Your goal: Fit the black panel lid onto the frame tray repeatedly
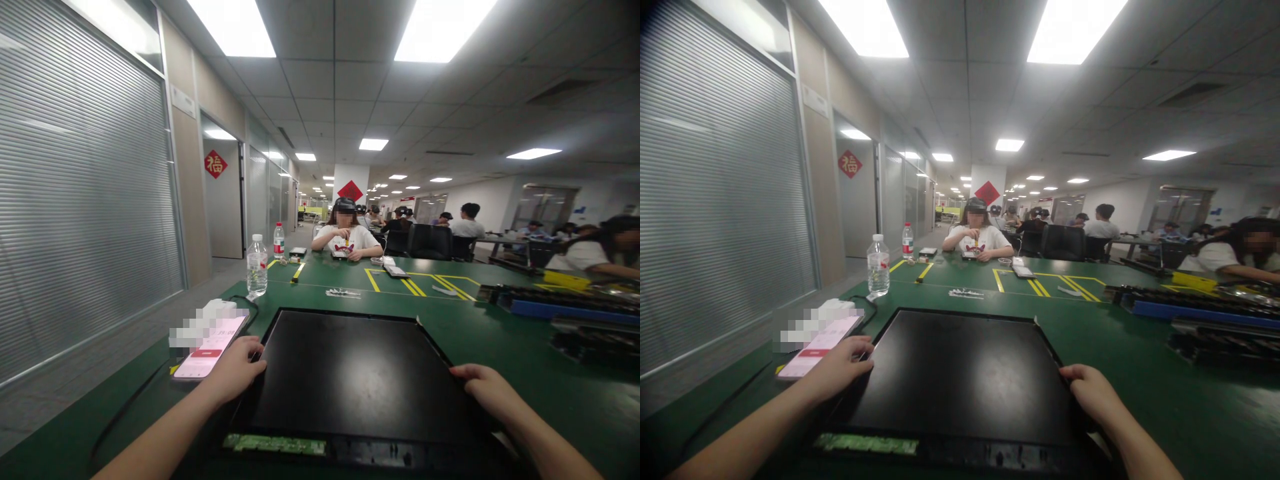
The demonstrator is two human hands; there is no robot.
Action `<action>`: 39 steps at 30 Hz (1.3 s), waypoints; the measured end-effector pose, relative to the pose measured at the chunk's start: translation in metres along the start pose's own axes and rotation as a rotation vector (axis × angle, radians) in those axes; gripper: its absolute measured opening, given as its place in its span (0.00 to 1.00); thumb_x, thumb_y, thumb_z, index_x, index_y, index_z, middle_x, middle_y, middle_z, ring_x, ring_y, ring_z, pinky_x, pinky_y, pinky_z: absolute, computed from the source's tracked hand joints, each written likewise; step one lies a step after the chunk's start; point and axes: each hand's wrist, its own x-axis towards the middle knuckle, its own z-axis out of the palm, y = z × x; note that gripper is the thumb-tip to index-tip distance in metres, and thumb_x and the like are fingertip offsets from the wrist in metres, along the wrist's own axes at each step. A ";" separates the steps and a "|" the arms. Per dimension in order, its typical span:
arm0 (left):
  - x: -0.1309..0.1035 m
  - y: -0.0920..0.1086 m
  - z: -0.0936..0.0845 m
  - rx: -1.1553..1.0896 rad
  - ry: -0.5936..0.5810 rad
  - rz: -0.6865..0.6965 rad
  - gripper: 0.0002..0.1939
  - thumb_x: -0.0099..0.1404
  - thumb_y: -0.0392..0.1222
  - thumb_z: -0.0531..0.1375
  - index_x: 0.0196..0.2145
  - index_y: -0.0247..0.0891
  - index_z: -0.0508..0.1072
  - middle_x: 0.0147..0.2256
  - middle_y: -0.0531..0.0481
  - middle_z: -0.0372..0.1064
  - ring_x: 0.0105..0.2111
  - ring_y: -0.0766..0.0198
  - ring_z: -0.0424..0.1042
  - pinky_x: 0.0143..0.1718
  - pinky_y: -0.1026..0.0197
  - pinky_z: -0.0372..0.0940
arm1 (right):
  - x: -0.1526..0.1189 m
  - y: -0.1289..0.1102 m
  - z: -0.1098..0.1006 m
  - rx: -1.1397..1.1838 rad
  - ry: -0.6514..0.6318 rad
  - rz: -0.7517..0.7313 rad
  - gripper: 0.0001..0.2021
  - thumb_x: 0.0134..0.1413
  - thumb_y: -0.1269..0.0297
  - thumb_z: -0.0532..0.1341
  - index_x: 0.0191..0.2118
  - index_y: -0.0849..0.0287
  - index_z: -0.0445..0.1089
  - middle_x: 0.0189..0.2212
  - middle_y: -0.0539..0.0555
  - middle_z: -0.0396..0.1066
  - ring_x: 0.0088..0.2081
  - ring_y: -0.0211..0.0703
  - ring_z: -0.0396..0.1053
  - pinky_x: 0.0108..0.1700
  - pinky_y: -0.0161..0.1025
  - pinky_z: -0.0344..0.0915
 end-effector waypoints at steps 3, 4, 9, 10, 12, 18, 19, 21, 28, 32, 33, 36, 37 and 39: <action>0.000 -0.001 0.001 0.008 0.024 -0.003 0.13 0.50 0.40 0.57 0.33 0.34 0.75 0.51 0.38 0.62 0.53 0.52 0.60 0.49 0.58 0.57 | 0.002 0.002 0.000 -0.012 0.031 -0.011 0.21 0.28 0.79 0.50 0.31 0.61 0.74 0.31 0.55 0.76 0.34 0.43 0.73 0.36 0.34 0.65; 0.000 -0.001 0.001 0.013 0.024 -0.001 0.12 0.50 0.39 0.57 0.32 0.34 0.75 0.51 0.38 0.62 0.53 0.52 0.61 0.49 0.57 0.57 | 0.003 0.002 0.000 -0.026 0.045 -0.019 0.20 0.28 0.79 0.51 0.30 0.60 0.74 0.31 0.55 0.76 0.34 0.44 0.73 0.36 0.34 0.65; -0.002 0.001 0.000 0.042 0.022 0.023 0.13 0.51 0.39 0.56 0.33 0.33 0.74 0.50 0.38 0.63 0.53 0.53 0.61 0.51 0.58 0.55 | 0.002 0.000 0.000 -0.040 0.061 -0.055 0.19 0.26 0.79 0.51 0.26 0.59 0.75 0.30 0.54 0.76 0.36 0.45 0.72 0.37 0.34 0.65; -0.003 0.002 0.000 0.050 0.032 0.030 0.13 0.51 0.39 0.56 0.33 0.33 0.74 0.50 0.37 0.63 0.52 0.52 0.61 0.52 0.57 0.54 | 0.001 0.000 0.001 -0.025 0.055 -0.057 0.19 0.26 0.79 0.51 0.26 0.59 0.74 0.29 0.54 0.76 0.35 0.45 0.72 0.37 0.34 0.65; -0.005 0.004 -0.001 0.054 0.045 0.054 0.14 0.51 0.39 0.56 0.34 0.33 0.74 0.49 0.38 0.64 0.51 0.52 0.61 0.53 0.57 0.53 | -0.001 -0.003 0.001 -0.010 0.049 -0.061 0.19 0.25 0.79 0.50 0.24 0.59 0.74 0.28 0.53 0.76 0.33 0.45 0.72 0.36 0.34 0.66; -0.010 0.010 -0.004 0.034 0.034 0.131 0.21 0.51 0.39 0.56 0.45 0.34 0.71 0.48 0.42 0.64 0.49 0.55 0.63 0.53 0.58 0.54 | -0.003 -0.006 0.001 -0.131 0.095 -0.072 0.17 0.28 0.78 0.52 0.25 0.57 0.74 0.28 0.51 0.76 0.33 0.45 0.72 0.35 0.33 0.65; -0.009 0.010 -0.005 0.053 0.036 0.136 0.22 0.51 0.38 0.56 0.45 0.34 0.70 0.48 0.41 0.64 0.49 0.55 0.63 0.53 0.58 0.54 | -0.003 -0.006 0.001 -0.147 0.099 -0.076 0.17 0.29 0.77 0.52 0.26 0.57 0.74 0.28 0.51 0.76 0.34 0.44 0.72 0.35 0.33 0.65; -0.008 0.007 -0.005 0.111 0.049 0.132 0.22 0.52 0.38 0.55 0.46 0.33 0.70 0.48 0.40 0.64 0.48 0.55 0.63 0.52 0.57 0.54 | -0.001 -0.004 0.001 -0.158 0.102 -0.074 0.17 0.30 0.77 0.52 0.26 0.57 0.74 0.29 0.52 0.76 0.34 0.44 0.72 0.36 0.34 0.64; -0.005 0.001 -0.005 0.286 0.025 0.100 0.16 0.56 0.38 0.52 0.38 0.32 0.74 0.42 0.37 0.68 0.45 0.51 0.65 0.48 0.54 0.56 | 0.008 0.007 -0.002 -0.130 0.080 -0.083 0.16 0.31 0.76 0.52 0.29 0.58 0.73 0.31 0.53 0.76 0.36 0.45 0.72 0.38 0.35 0.64; -0.007 0.003 -0.006 0.217 0.021 0.104 0.15 0.54 0.33 0.51 0.37 0.34 0.74 0.42 0.39 0.69 0.45 0.53 0.66 0.48 0.57 0.57 | 0.010 0.009 -0.001 -0.124 0.071 -0.091 0.15 0.33 0.75 0.53 0.29 0.58 0.72 0.31 0.53 0.76 0.35 0.45 0.72 0.37 0.35 0.63; -0.007 0.003 -0.006 0.204 0.022 0.100 0.15 0.54 0.32 0.51 0.37 0.34 0.74 0.42 0.39 0.69 0.45 0.54 0.66 0.48 0.57 0.56 | 0.010 0.008 -0.001 -0.123 0.068 -0.089 0.15 0.33 0.75 0.53 0.29 0.58 0.72 0.31 0.53 0.76 0.35 0.45 0.72 0.37 0.35 0.64; -0.005 0.001 -0.004 0.152 0.031 0.096 0.17 0.53 0.29 0.51 0.39 0.33 0.73 0.43 0.41 0.69 0.46 0.56 0.66 0.48 0.59 0.56 | 0.008 0.006 0.000 -0.133 0.066 -0.088 0.15 0.33 0.75 0.53 0.28 0.57 0.72 0.31 0.53 0.76 0.35 0.45 0.72 0.36 0.34 0.64; -0.004 0.001 -0.004 0.129 0.041 0.100 0.18 0.53 0.28 0.50 0.39 0.33 0.73 0.43 0.41 0.69 0.46 0.57 0.66 0.48 0.60 0.56 | 0.008 0.005 0.001 -0.140 0.068 -0.089 0.15 0.33 0.75 0.53 0.28 0.57 0.72 0.31 0.53 0.76 0.36 0.45 0.72 0.36 0.34 0.64; -0.003 0.001 -0.004 0.080 0.064 0.113 0.18 0.53 0.28 0.49 0.39 0.32 0.73 0.42 0.41 0.69 0.45 0.57 0.66 0.48 0.61 0.56 | 0.007 0.004 0.000 -0.160 0.089 -0.090 0.15 0.33 0.75 0.53 0.28 0.57 0.73 0.32 0.53 0.76 0.37 0.45 0.72 0.37 0.34 0.64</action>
